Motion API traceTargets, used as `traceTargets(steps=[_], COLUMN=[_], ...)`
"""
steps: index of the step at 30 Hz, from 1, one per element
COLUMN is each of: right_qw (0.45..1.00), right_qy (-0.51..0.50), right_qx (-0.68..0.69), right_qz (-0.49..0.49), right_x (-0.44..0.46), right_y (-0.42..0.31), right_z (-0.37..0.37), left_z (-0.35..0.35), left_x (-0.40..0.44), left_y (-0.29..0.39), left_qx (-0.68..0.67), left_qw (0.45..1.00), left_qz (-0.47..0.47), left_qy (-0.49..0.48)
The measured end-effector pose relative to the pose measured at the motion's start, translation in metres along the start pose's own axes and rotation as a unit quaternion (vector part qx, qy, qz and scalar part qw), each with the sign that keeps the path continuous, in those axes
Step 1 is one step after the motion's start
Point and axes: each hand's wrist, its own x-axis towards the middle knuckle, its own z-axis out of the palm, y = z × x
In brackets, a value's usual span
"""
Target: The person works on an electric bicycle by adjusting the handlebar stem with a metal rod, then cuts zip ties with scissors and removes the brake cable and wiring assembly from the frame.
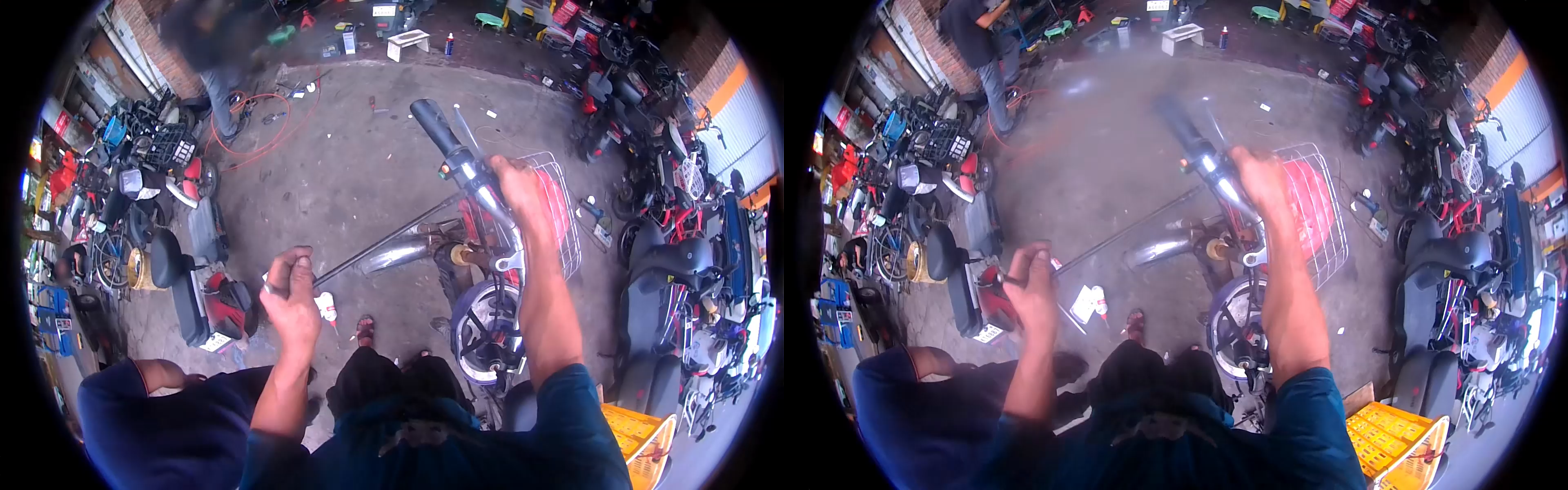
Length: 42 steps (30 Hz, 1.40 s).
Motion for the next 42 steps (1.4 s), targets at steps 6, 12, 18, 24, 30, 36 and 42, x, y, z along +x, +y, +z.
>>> traceTargets(steps=[6,12,18,24,30,36,42], right_qw=[1.0,0.94,0.893,0.74,0.76,0.807,0.794], right_qy=[0.005,0.307,-0.121,-0.29,-0.266,-0.244,-0.275], right_qx=[0.001,-0.005,0.415,0.59,0.573,0.522,0.525], right_qz=[-0.009,-0.149,0.123,0.141,0.149,0.129,0.138], right_x=[0.009,-0.023,-0.124,-0.136,-0.133,-0.135,-0.142], right_y=[0.012,-0.002,-0.007,-0.014,-0.025,-0.01,-0.019], right_z=[0.009,0.011,0.07,0.092,0.095,0.1,0.101], left_z=[-0.015,0.004,0.025,0.022,-0.038,-0.052,-0.032], left_x=[-0.018,-0.005,-0.032,-0.045,-0.087,-0.058,-0.067], left_y=[0.016,-0.003,0.028,0.036,-0.055,-0.005,0.01], left_qx=[-0.312,-0.543,-0.619,-0.559,0.008,0.055,-0.476], left_qw=[0.887,0.782,0.762,0.795,0.982,0.989,0.799], left_qz=[-0.309,-0.006,-0.19,-0.235,0.153,-0.035,-0.34], left_qy=[-0.141,-0.307,-0.028,0.002,0.114,-0.135,-0.139])
